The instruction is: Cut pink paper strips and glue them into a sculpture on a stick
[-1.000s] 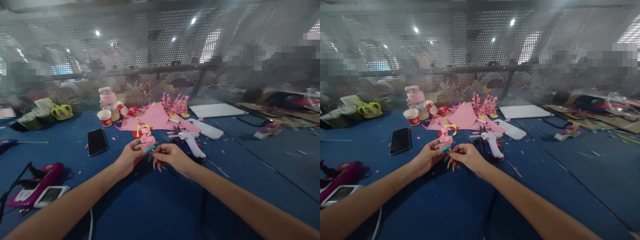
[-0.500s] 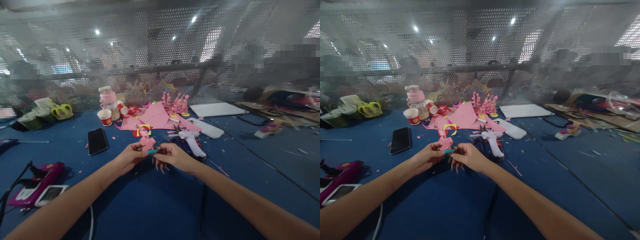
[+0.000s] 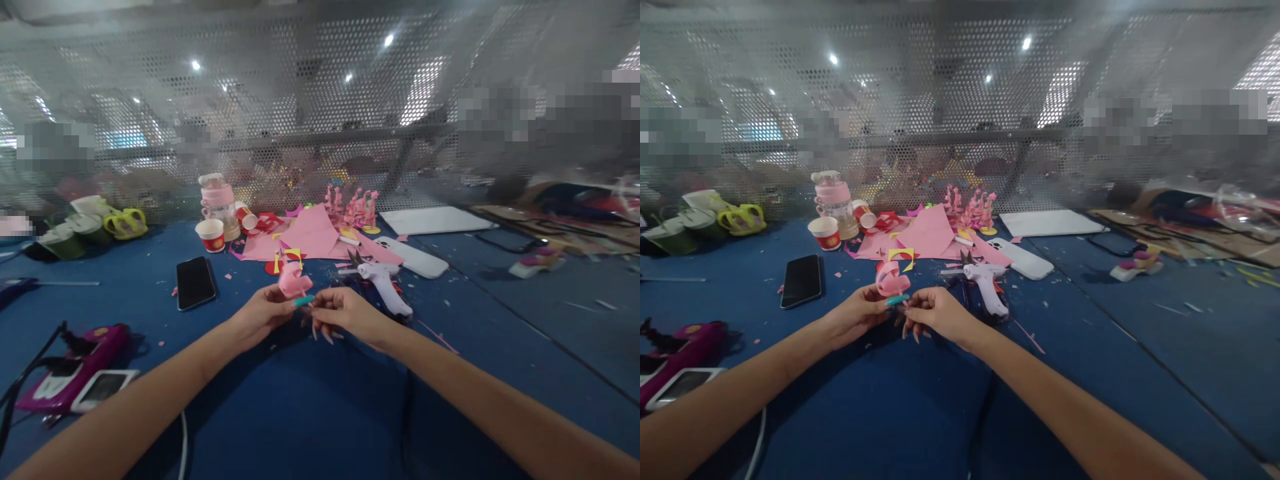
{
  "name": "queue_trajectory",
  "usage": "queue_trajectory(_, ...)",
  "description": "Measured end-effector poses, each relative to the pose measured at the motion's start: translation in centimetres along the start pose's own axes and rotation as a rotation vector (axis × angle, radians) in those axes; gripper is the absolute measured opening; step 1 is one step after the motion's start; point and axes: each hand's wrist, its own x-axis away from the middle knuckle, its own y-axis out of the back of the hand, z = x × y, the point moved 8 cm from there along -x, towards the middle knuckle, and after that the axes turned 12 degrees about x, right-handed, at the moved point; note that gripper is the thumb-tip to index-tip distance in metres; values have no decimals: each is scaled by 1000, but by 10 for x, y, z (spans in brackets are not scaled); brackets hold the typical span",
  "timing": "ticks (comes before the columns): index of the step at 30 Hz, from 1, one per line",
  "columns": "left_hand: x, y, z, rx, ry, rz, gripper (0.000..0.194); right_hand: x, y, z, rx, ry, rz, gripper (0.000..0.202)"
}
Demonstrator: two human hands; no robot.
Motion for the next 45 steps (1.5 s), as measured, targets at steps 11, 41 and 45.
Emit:
queue_trajectory(11,3,-9,-9,161,-152,66,31,-3,4,-4,-151,-37,-83,31)
queue_trajectory(41,0,4,-8,-67,-126,-92,27,-3,3,2,42,39,-72,30)
queue_trajectory(45,1,5,-7,-50,-106,-132,27,-3,4,2,41,42,-80,31)
